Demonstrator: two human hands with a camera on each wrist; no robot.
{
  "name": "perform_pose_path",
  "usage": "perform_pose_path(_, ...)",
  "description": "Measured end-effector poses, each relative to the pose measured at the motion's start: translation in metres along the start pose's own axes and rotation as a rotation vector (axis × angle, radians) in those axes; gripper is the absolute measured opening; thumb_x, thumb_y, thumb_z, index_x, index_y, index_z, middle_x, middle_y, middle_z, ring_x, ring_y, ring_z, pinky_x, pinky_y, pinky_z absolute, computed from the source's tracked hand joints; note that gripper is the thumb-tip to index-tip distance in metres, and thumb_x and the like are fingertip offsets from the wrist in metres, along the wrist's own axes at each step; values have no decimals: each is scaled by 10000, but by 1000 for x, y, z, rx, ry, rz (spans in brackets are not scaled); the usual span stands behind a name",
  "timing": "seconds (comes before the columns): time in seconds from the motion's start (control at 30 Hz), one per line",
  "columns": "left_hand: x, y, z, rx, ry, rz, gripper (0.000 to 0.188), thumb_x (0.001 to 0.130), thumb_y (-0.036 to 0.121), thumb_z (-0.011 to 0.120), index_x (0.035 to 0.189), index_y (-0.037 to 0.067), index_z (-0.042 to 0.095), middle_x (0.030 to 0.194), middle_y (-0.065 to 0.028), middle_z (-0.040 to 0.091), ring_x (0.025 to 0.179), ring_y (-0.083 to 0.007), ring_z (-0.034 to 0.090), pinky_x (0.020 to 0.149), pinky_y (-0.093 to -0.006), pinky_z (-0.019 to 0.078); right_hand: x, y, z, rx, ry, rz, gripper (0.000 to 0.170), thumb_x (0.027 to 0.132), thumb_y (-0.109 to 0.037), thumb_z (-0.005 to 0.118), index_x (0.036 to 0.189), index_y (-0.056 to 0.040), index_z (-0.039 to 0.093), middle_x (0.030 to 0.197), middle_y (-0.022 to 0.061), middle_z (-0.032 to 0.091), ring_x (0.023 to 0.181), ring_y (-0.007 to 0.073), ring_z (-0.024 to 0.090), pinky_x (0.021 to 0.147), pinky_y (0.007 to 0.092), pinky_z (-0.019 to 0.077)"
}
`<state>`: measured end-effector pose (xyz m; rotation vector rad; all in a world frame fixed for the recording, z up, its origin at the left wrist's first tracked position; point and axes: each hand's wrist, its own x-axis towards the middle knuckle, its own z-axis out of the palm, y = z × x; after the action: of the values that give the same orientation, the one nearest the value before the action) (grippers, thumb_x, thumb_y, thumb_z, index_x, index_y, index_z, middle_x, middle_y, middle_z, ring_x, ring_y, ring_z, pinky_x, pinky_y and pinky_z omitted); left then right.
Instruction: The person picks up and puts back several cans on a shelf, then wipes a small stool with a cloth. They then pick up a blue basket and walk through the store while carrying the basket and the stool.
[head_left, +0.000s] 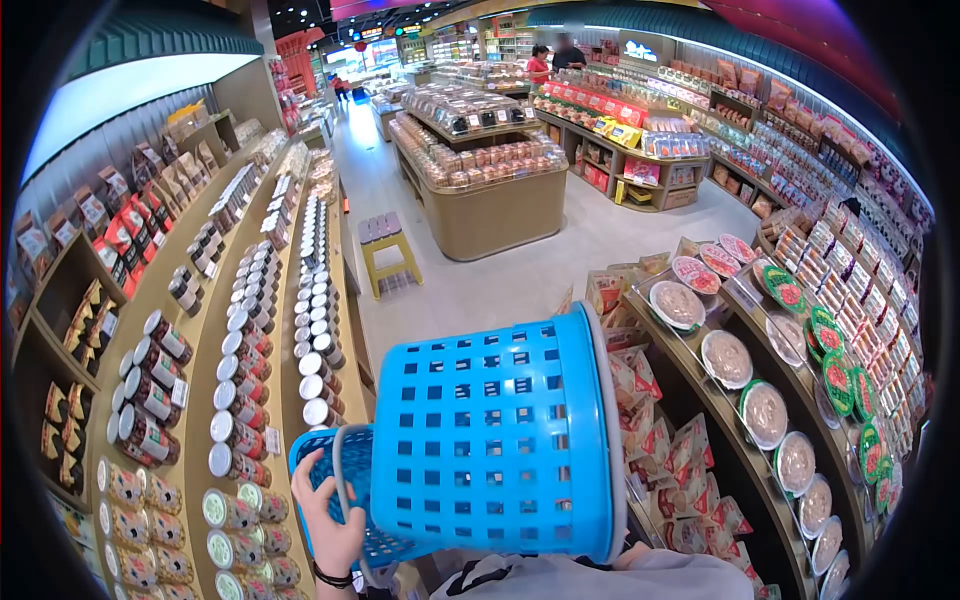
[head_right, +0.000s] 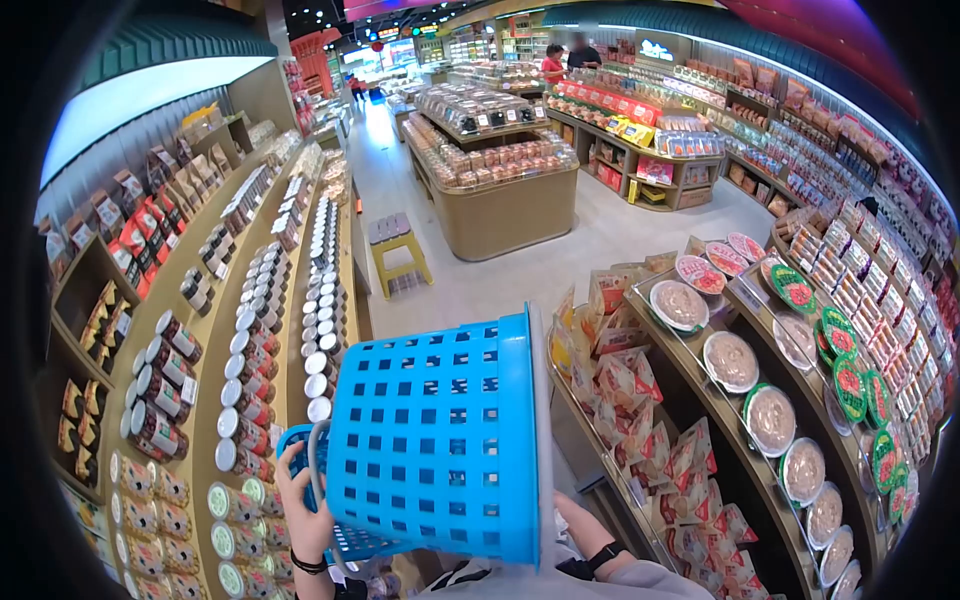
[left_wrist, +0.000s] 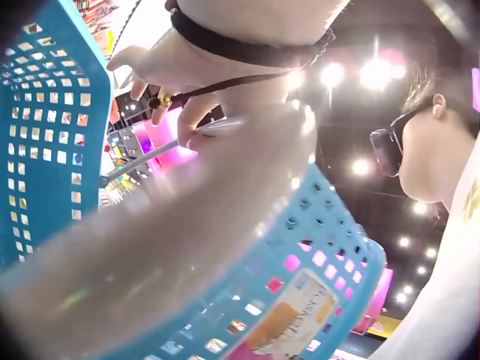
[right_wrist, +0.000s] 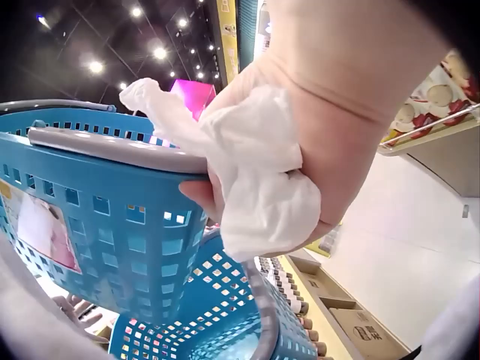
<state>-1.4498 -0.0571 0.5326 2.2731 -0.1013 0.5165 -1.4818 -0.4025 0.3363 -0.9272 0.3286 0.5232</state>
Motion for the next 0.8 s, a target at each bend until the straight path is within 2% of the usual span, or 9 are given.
perform_pose_path(0.13,50,-13,32,-267,-7,-149,81,584,3,514,658,24,488,1313,-177,370,1182,-327,404,959,-425,323,59,-33,-10,-77,-27,37,596,775,-169,625,1295,2,387,1227,149,502,1133,247,487,953,373,388)
perform_pose_path(0.23,80,0,53,-215,13,-22,163,658,97,634,798,15,611,1324,-189,362,1257,-334,343,981,-434,304,100,-67,-26,-163,-41,56,605,786,-197,636,1299,1,384,1230,141,500,1139,236,478,971,359,367)
perform_pose_path(0.3,94,9,69,-396,52,-146,245,681,132,653,895,13,635,1314,-193,366,1234,-323,364,983,-431,305,125,-82,-41,-243,-194,-39,603,799,-289,656,1277,-8,417,1195,101,518,1109,184,465,973,305,323)
perform_pose_path(0.37,100,-12,84,-253,-15,9,424,927,232,369,1284,4,367,1142,-102,511,932,-146,586,723,-278,543,145,-87,-47,-219,-181,-112,519,802,-282,653,1216,-15,491,1126,82,556,1024,157,507,914,295,370)
perform_pose_path(0.5,132,-9,99,-214,-54,85,385,907,206,440,1230,-3,427,1086,-96,543,879,-144,596,708,-266,517,167,-114,-44,-258,-153,-78,461,799,-239,656,1170,-7,511,1018,73,593,946,164,556,831,299,438)
perform_pose_path(0.63,180,32,106,-477,-183,-114,349,767,155,573,1062,-29,545,1161,-129,524,1053,-195,523,867,-324,420,199,-122,-40,-218,-205,-140,485,776,-236,681,1162,8,519,1005,72,610,915,162,574,823,299,453)
perform_pose_path(0.67,189,33,106,-514,-204,-14,197,847,71,535,1028,5,492,1080,-120,547,1003,-204,532,865,-354,429,208,-121,-37,-211,-200,-134,481,776,-237,680,1158,7,521,1003,71,610,913,161,574,821,297,452)
perform_pose_path(0.7,203,30,105,-425,-307,8,238,797,67,559,1017,-18,528,1229,-160,475,1165,-278,438,981,-375,322,219,-124,-35,-205,-194,-125,477,776,-238,680,1154,6,523,1000,70,609,910,160,573,819,296,452)
perform_pose_path(0.8,245,33,121,-260,-343,147,264,657,158,618,861,-8,595,1178,-154,508,1184,-342,405,992,-448,280,255,-135,-22,-199,-183,-103,466,776,-242,679,1142,4,529,992,68,609,904,158,572,815,292,450)
